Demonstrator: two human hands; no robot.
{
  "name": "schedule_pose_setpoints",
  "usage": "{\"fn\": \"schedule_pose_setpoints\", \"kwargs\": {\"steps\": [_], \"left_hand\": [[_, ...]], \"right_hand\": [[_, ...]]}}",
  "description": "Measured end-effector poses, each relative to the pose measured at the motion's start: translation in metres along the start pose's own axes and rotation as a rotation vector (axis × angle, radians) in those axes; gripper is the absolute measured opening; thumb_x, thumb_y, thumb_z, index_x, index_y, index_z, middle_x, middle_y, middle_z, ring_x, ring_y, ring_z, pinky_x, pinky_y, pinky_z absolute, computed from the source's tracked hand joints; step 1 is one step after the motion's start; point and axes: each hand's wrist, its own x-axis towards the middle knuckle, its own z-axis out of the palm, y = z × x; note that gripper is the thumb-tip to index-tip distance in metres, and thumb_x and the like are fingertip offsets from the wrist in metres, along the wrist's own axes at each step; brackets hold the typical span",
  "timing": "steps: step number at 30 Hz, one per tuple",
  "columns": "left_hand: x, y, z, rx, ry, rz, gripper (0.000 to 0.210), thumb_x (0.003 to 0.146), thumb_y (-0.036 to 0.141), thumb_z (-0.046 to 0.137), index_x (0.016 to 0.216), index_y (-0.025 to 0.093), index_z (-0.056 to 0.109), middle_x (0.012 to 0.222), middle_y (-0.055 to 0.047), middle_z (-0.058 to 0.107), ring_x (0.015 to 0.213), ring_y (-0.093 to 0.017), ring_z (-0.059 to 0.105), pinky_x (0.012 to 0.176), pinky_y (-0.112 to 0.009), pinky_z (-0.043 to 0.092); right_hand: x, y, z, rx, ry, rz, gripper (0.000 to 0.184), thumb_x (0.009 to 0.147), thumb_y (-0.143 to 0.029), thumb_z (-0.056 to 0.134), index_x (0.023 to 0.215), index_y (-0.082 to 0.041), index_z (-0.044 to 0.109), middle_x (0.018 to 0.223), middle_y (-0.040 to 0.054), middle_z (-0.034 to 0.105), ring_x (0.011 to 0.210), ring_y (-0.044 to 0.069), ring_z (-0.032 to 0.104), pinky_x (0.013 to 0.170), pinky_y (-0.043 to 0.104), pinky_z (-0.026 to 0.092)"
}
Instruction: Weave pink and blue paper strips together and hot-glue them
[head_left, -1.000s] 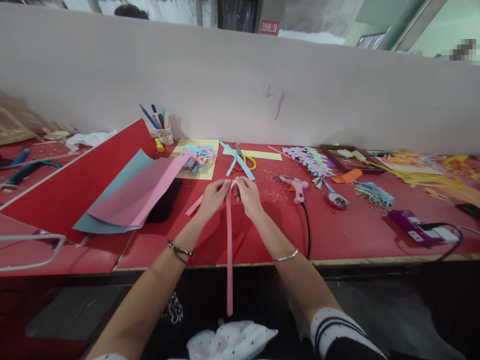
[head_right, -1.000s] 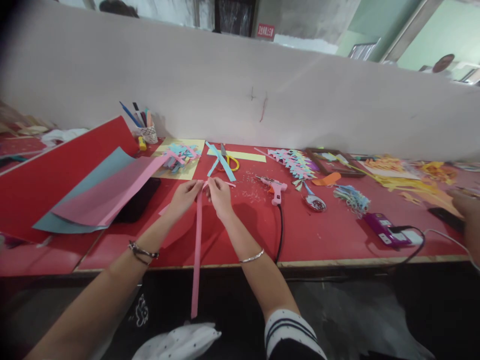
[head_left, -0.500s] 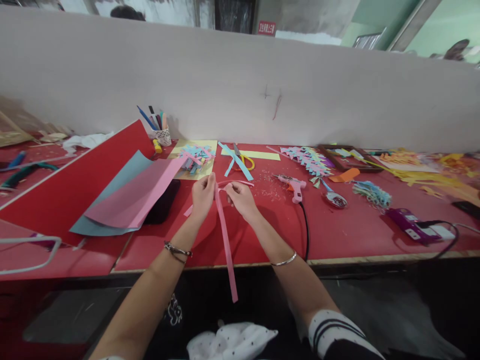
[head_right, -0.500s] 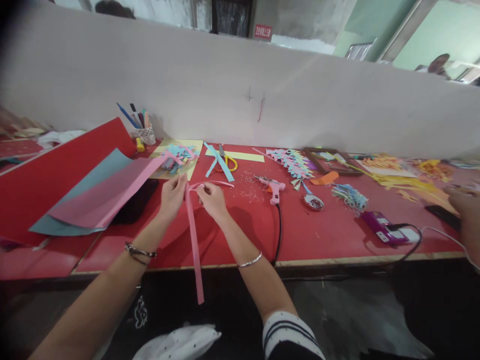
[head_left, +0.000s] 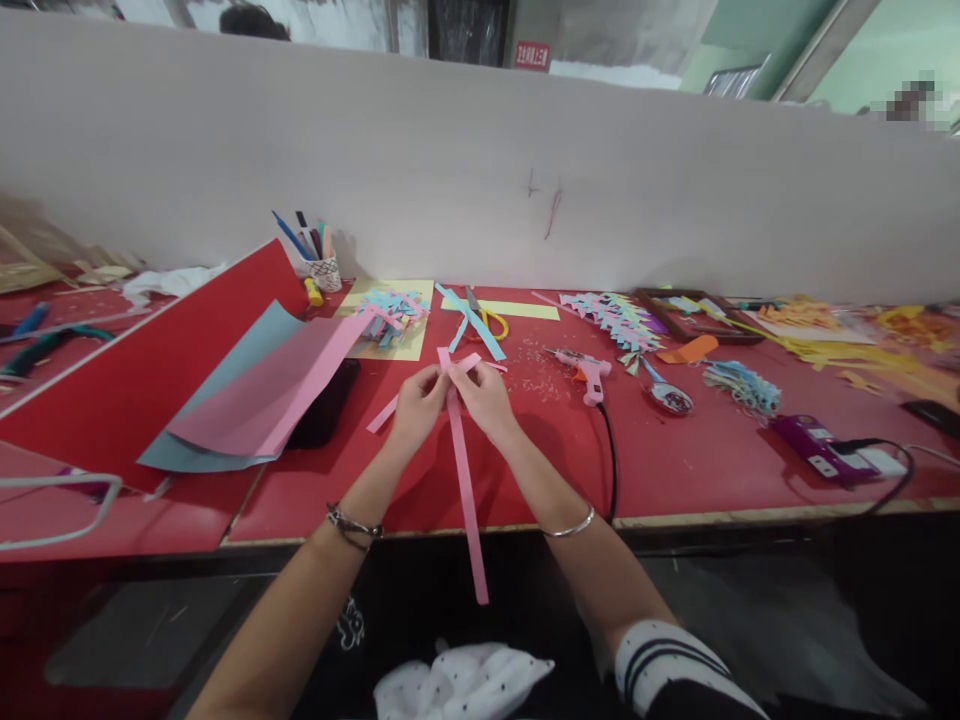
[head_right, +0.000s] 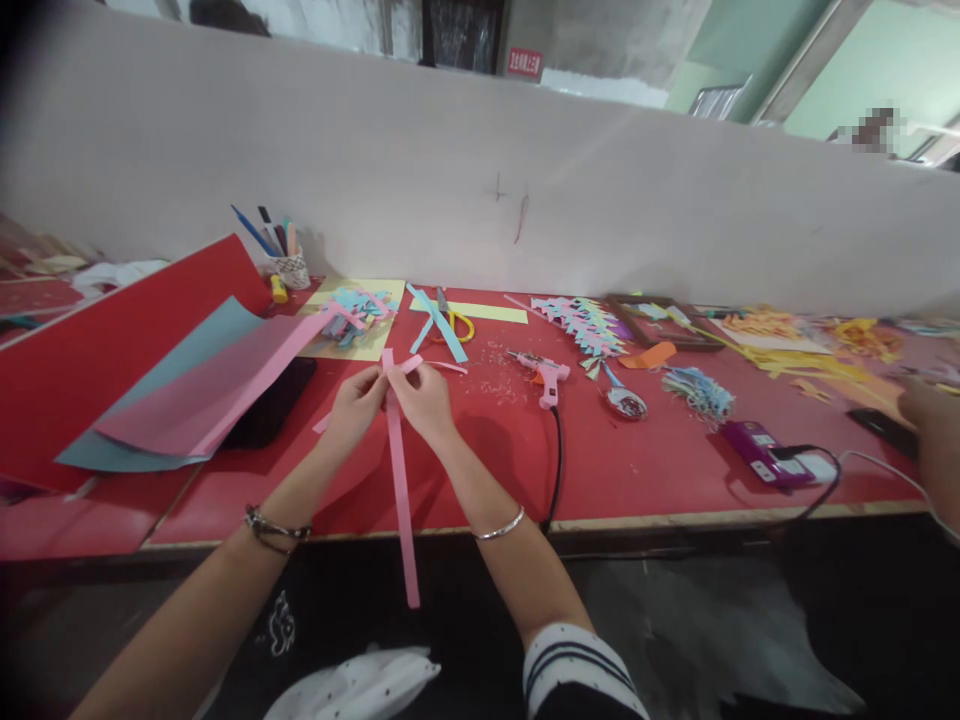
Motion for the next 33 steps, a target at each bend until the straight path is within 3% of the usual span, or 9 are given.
{"fn": "schedule_pose_setpoints", "kwargs": {"steps": [11,16,19,26,33], "left_hand": [[0.0037,-0.0049,-0.0065,-0.075,0.100,-0.005,0.035,0.075,0.044,0.045,0.051,0.020,0.036,0.047,0.006,0.032,0.043,-0.007,0.032,0.043,-0.020,0.032],[0.0026,-0.0079,-0.0013,-0.089,-0.076,-0.074,0.034,0.075,0.047,0.045,0.054,0.019,0.047,0.050,0.002,0.046,0.046,-0.009,0.041,0.047,-0.022,0.038],[0.0008,-0.0070,0.0029,-0.082,-0.106,-0.029,0.030,0.075,0.041,0.047,0.057,0.018,0.052,0.054,0.000,0.053,0.051,-0.010,0.047,0.051,-0.022,0.040],[0.0007,-0.0063,-0.0005,-0.021,0.000,0.007,0.029,0.074,0.038,0.047,0.053,0.018,0.048,0.047,0.004,0.044,0.049,-0.010,0.041,0.049,-0.022,0.034],[0.0013,-0.0074,-0.0048,0.000,0.139,-0.038,0.038,0.077,0.040,0.045,0.047,0.019,0.038,0.042,0.006,0.031,0.041,-0.007,0.031,0.043,-0.022,0.030]], "right_hand": [[-0.0037,-0.0012,-0.0054,0.085,-0.051,0.063,0.022,0.071,-0.033,0.048,0.054,-0.019,0.042,0.045,-0.0062,0.042,0.041,0.006,0.039,0.043,0.021,0.032],[-0.0004,0.0006,-0.0060,0.181,-0.013,0.094,0.024,0.072,-0.036,0.049,0.056,-0.020,0.044,0.044,-0.0065,0.041,0.039,0.006,0.039,0.042,0.020,0.032],[0.0000,-0.0005,-0.0052,0.205,-0.003,0.073,0.027,0.073,-0.039,0.046,0.055,-0.020,0.042,0.045,-0.0060,0.040,0.041,0.006,0.039,0.043,0.021,0.031],[-0.0061,0.0012,-0.0028,0.046,-0.100,-0.081,0.021,0.071,-0.035,0.047,0.058,-0.020,0.040,0.052,-0.0058,0.040,0.048,0.008,0.040,0.047,0.021,0.031],[-0.0080,0.0050,0.0001,0.050,-0.039,-0.058,0.019,0.068,-0.028,0.045,0.054,-0.021,0.036,0.049,-0.0065,0.037,0.045,0.007,0.036,0.046,0.022,0.029]]}}
